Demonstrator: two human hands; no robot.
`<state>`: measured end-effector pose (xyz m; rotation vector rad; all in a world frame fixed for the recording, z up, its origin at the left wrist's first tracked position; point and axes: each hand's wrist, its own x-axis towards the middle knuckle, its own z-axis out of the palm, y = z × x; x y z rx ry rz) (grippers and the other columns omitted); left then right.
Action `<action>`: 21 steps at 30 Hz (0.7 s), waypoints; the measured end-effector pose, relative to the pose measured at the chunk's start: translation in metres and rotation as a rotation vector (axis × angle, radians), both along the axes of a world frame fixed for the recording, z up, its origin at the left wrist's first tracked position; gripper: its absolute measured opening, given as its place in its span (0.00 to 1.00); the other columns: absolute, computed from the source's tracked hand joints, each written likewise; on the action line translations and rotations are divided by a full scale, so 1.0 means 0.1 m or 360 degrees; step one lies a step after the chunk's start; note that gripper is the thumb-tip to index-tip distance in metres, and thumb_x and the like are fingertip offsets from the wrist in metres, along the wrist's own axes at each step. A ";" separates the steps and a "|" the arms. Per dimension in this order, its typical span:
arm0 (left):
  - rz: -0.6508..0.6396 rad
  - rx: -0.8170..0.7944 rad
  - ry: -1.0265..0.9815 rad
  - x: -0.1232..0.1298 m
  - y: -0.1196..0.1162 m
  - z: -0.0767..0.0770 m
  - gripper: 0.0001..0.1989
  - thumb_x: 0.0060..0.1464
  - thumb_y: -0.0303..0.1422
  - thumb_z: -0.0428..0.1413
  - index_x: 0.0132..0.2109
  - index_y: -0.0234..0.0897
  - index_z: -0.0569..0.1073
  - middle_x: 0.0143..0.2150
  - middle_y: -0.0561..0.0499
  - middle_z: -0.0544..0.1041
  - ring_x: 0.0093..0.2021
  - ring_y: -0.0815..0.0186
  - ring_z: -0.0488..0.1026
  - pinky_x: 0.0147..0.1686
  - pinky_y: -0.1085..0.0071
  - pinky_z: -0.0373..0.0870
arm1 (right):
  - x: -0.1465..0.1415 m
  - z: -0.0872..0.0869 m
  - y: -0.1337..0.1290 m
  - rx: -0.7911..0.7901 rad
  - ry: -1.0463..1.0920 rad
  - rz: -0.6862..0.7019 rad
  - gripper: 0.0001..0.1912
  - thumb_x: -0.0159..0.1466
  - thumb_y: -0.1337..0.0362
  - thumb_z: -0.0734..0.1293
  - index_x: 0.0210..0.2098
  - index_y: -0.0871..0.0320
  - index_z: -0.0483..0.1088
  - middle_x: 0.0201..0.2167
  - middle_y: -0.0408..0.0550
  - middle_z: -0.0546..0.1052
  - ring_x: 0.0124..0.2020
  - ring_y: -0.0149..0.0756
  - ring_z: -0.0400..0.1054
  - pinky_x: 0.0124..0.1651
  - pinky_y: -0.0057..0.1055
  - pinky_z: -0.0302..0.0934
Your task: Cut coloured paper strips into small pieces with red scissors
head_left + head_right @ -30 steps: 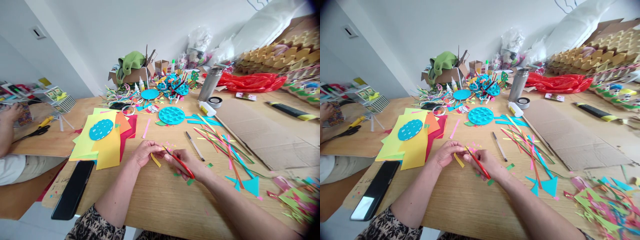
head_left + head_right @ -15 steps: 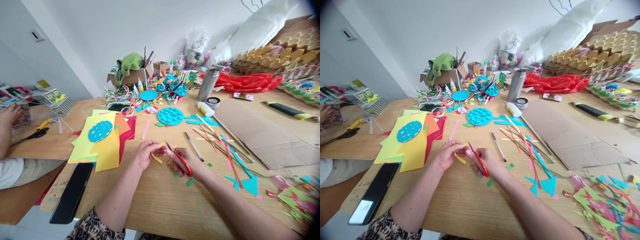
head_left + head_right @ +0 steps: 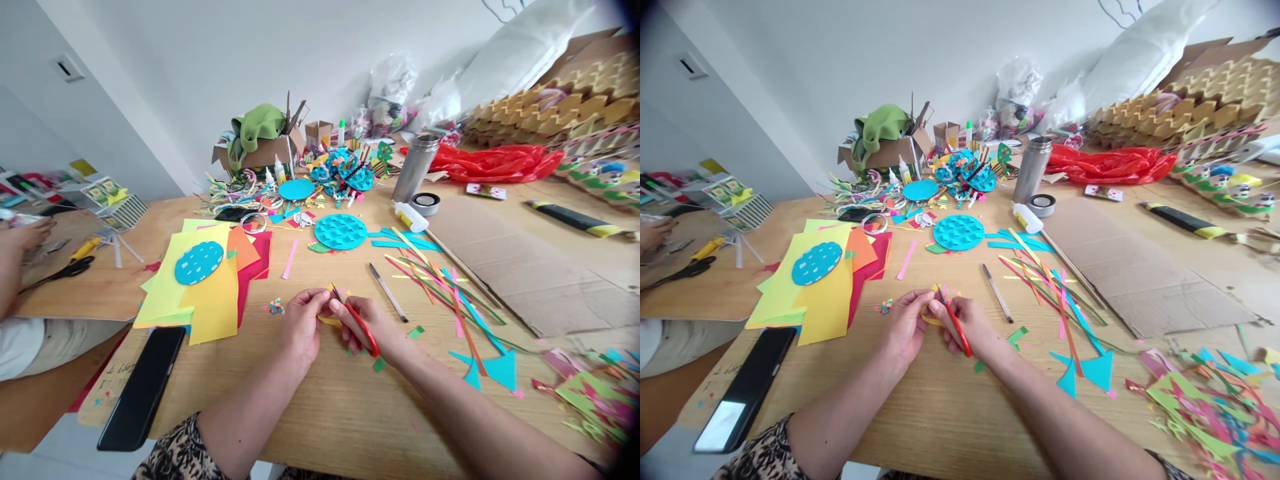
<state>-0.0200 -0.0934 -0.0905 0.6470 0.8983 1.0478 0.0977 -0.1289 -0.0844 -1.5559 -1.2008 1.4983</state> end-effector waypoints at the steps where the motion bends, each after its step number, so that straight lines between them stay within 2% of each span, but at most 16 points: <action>1: 0.0016 0.0004 0.0004 0.00 -0.01 -0.01 0.08 0.37 0.32 0.64 0.25 0.33 0.74 0.24 0.52 0.75 0.26 0.71 0.68 0.30 0.73 0.63 | 0.00 0.00 0.00 -0.0007 0.0004 -0.0004 0.25 0.57 0.41 0.62 0.26 0.58 0.58 0.12 0.37 0.68 0.10 0.25 0.62 0.11 0.19 0.49; 21: 0.0053 0.0033 0.0019 0.04 -0.05 -0.04 0.08 0.38 0.32 0.63 0.25 0.33 0.73 0.24 0.53 0.74 0.27 0.71 0.67 0.31 0.73 0.62 | 0.00 0.02 -0.01 -0.0029 -0.0018 0.0001 0.25 0.57 0.40 0.62 0.26 0.58 0.59 0.12 0.37 0.67 0.10 0.24 0.60 0.10 0.18 0.47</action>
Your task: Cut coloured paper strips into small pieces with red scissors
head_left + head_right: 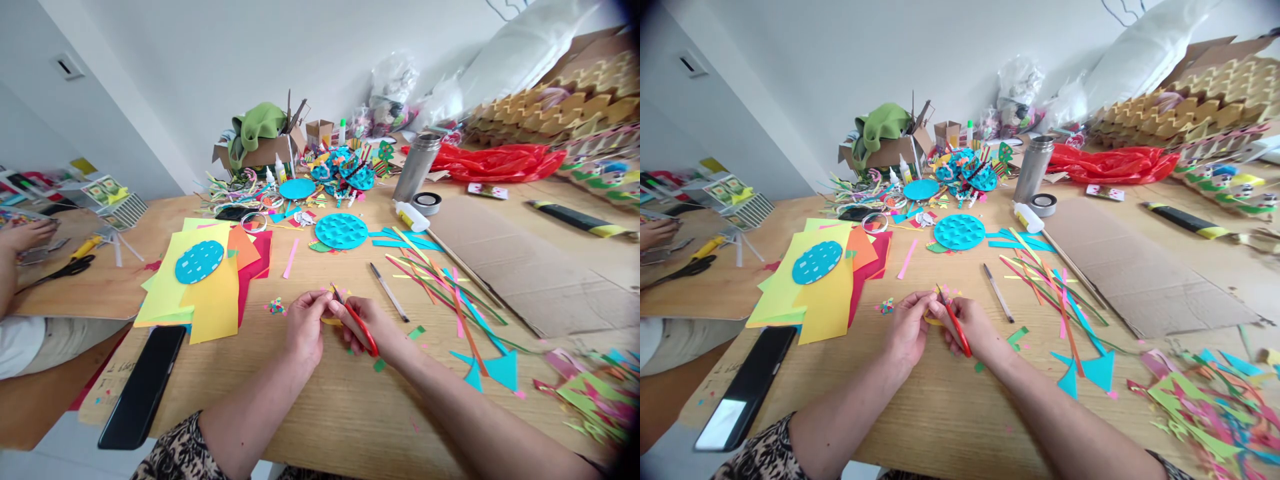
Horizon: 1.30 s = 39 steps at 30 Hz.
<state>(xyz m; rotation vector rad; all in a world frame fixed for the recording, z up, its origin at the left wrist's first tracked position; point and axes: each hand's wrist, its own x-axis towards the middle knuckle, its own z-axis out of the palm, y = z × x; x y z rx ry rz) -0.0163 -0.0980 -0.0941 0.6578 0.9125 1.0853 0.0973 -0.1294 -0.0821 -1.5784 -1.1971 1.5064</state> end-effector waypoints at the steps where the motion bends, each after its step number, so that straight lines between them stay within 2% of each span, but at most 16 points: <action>1: -0.0001 0.0003 -0.0005 0.00 0.00 0.00 0.08 0.38 0.32 0.63 0.25 0.33 0.73 0.24 0.52 0.74 0.26 0.71 0.67 0.30 0.73 0.61 | 0.00 0.00 0.00 -0.0001 0.0005 -0.0002 0.25 0.57 0.40 0.62 0.26 0.58 0.59 0.12 0.36 0.67 0.09 0.24 0.60 0.10 0.18 0.47; 9: -0.0007 -0.0034 0.0015 0.00 0.00 0.00 0.09 0.37 0.33 0.64 0.25 0.34 0.73 0.24 0.52 0.74 0.28 0.69 0.68 0.31 0.72 0.63 | 0.01 -0.06 0.00 0.0014 0.0052 -0.0014 0.25 0.56 0.41 0.63 0.25 0.57 0.58 0.12 0.36 0.67 0.09 0.25 0.61 0.10 0.18 0.49; 19: 0.0018 -0.0060 -0.0030 0.01 -0.01 0.01 0.08 0.37 0.32 0.64 0.24 0.33 0.72 0.24 0.52 0.73 0.29 0.69 0.69 0.32 0.71 0.63 | 0.00 -0.06 0.00 0.0018 0.0058 -0.0020 0.25 0.56 0.41 0.63 0.26 0.58 0.59 0.12 0.37 0.68 0.09 0.24 0.61 0.11 0.18 0.49; 26: 0.0018 -0.0026 -0.0039 0.01 -0.02 0.00 0.07 0.38 0.31 0.63 0.25 0.32 0.73 0.25 0.50 0.75 0.27 0.71 0.66 0.30 0.73 0.60 | 0.00 -0.06 0.00 -0.0001 0.0064 -0.0034 0.24 0.56 0.41 0.63 0.27 0.58 0.60 0.12 0.36 0.67 0.09 0.24 0.60 0.10 0.17 0.49; 33: 0.0000 -0.0027 -0.0078 0.02 -0.01 0.03 0.07 0.39 0.31 0.63 0.24 0.32 0.73 0.21 0.54 0.72 0.24 0.74 0.63 0.27 0.75 0.58 | 0.01 -0.06 0.01 0.0001 0.0043 -0.0069 0.24 0.56 0.41 0.64 0.27 0.58 0.61 0.11 0.36 0.67 0.08 0.24 0.60 0.09 0.18 0.48; 39: 0.0014 -0.0044 -0.0059 0.02 0.00 0.01 0.08 0.37 0.30 0.64 0.23 0.32 0.72 0.22 0.53 0.74 0.25 0.73 0.66 0.28 0.75 0.61 | 0.01 -0.04 0.01 -0.0028 0.0022 -0.0095 0.24 0.55 0.42 0.65 0.27 0.58 0.61 0.11 0.36 0.66 0.08 0.24 0.59 0.09 0.18 0.48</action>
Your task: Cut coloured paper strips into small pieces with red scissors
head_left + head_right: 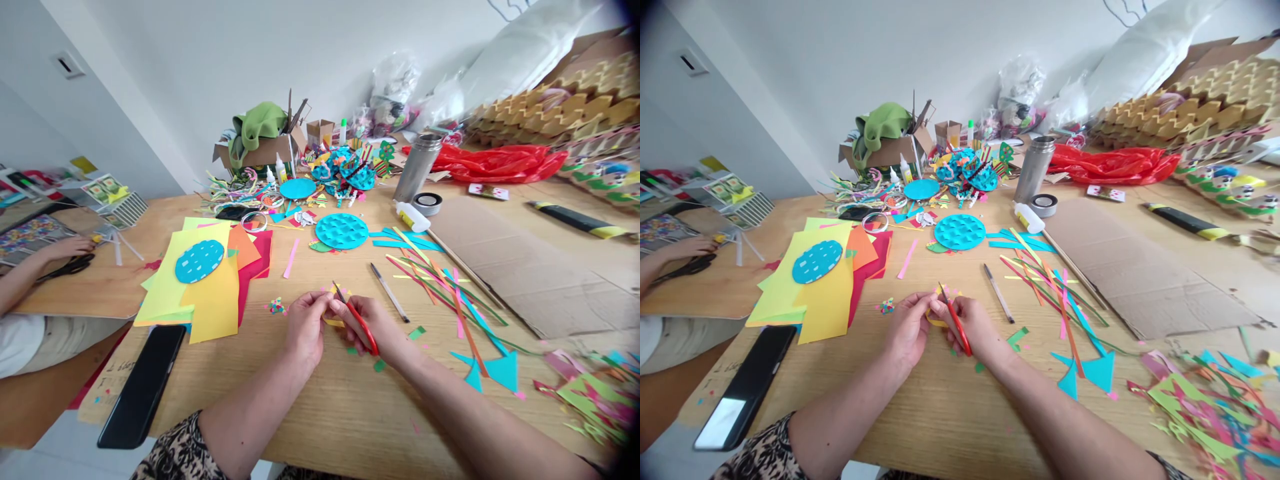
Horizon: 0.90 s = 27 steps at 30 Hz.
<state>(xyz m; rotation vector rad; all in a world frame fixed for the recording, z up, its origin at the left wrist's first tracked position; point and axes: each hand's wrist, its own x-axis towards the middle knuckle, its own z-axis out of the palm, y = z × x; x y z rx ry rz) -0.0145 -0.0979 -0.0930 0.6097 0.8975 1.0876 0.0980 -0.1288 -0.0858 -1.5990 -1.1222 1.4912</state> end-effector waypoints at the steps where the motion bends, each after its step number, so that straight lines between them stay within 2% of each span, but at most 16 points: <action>1: 0.0007 -0.0004 0.0013 0.00 0.00 0.00 0.08 0.37 0.30 0.64 0.23 0.32 0.72 0.23 0.52 0.75 0.25 0.72 0.67 0.29 0.75 0.61 | 0.00 0.01 0.00 -0.0013 -0.0007 -0.0001 0.24 0.55 0.42 0.65 0.26 0.58 0.61 0.10 0.36 0.66 0.07 0.25 0.59 0.09 0.18 0.48; 6: -0.0054 0.0019 0.0073 -0.06 0.08 0.03 0.07 0.37 0.28 0.63 0.23 0.32 0.72 0.24 0.51 0.77 0.26 0.72 0.70 0.29 0.75 0.64 | 0.02 0.04 0.00 -0.0019 -0.0029 0.0011 0.25 0.55 0.42 0.64 0.24 0.57 0.58 0.10 0.36 0.66 0.07 0.24 0.58 0.09 0.18 0.46; 10: -0.0299 0.0010 0.0110 -0.18 0.21 0.07 0.07 0.37 0.28 0.64 0.24 0.31 0.73 0.25 0.49 0.78 0.26 0.70 0.72 0.31 0.74 0.67 | 0.08 0.07 0.00 0.0051 -0.0015 0.0136 0.25 0.58 0.43 0.63 0.22 0.59 0.60 0.11 0.38 0.66 0.10 0.23 0.60 0.13 0.18 0.48; 15: -0.0507 0.0028 0.0138 -0.35 0.38 0.09 0.07 0.38 0.28 0.64 0.26 0.31 0.74 0.29 0.45 0.80 0.31 0.64 0.77 0.35 0.68 0.71 | 0.11 0.13 -0.01 -0.0007 -0.0026 0.0226 0.25 0.59 0.44 0.62 0.22 0.60 0.60 0.11 0.39 0.66 0.11 0.23 0.60 0.14 0.18 0.50; 20: -0.0744 0.0082 0.0199 -0.44 0.43 0.10 0.07 0.39 0.29 0.64 0.27 0.29 0.75 0.27 0.44 0.80 0.28 0.65 0.76 0.33 0.71 0.71 | 0.11 0.12 -0.01 -0.0008 0.0020 0.0382 0.23 0.59 0.44 0.63 0.25 0.59 0.60 0.15 0.39 0.68 0.12 0.23 0.61 0.16 0.20 0.53; 27: -0.0797 0.0061 0.0279 -0.45 0.43 0.14 0.09 0.34 0.30 0.65 0.25 0.30 0.75 0.25 0.45 0.79 0.25 0.65 0.75 0.31 0.70 0.70 | 0.12 0.10 -0.01 -0.0011 -0.0012 0.0438 0.22 0.58 0.45 0.64 0.27 0.59 0.60 0.16 0.38 0.68 0.12 0.23 0.61 0.14 0.19 0.50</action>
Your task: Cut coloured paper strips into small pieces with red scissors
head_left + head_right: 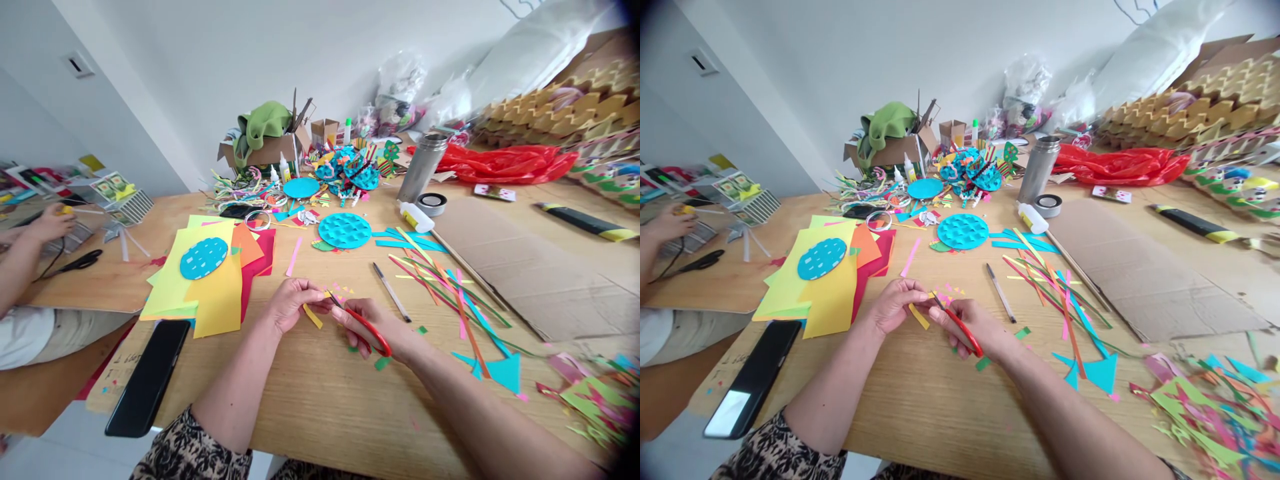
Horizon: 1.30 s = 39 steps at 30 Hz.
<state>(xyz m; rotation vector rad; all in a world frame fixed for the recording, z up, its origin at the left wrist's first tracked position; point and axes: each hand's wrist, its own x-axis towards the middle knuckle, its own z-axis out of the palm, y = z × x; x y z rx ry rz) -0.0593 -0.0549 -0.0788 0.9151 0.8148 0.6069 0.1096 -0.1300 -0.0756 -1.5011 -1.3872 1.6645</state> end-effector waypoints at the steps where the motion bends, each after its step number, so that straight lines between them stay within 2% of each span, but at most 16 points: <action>1: -0.0003 0.0010 0.0004 0.00 0.00 0.00 0.09 0.34 0.30 0.65 0.25 0.30 0.75 0.25 0.44 0.79 0.25 0.64 0.75 0.31 0.69 0.70 | 0.00 0.00 0.00 0.0001 0.0000 0.0004 0.22 0.58 0.45 0.64 0.27 0.59 0.60 0.16 0.38 0.68 0.12 0.23 0.61 0.14 0.19 0.50; 17: -0.0055 0.0031 0.0060 -0.01 0.00 0.01 0.09 0.34 0.30 0.65 0.24 0.30 0.76 0.25 0.45 0.79 0.25 0.66 0.74 0.31 0.70 0.69 | -0.03 0.05 -0.01 -0.0043 -0.0049 -0.0027 0.25 0.54 0.42 0.66 0.25 0.58 0.58 0.14 0.36 0.67 0.10 0.21 0.58 0.12 0.19 0.48; 39: -0.0086 -0.0002 0.0036 -0.01 0.00 0.02 0.06 0.34 0.29 0.64 0.24 0.31 0.75 0.25 0.46 0.79 0.24 0.67 0.74 0.28 0.71 0.69 | -0.04 0.10 -0.01 -0.0055 -0.0132 -0.0043 0.26 0.53 0.41 0.66 0.24 0.58 0.58 0.14 0.37 0.67 0.10 0.22 0.59 0.11 0.18 0.49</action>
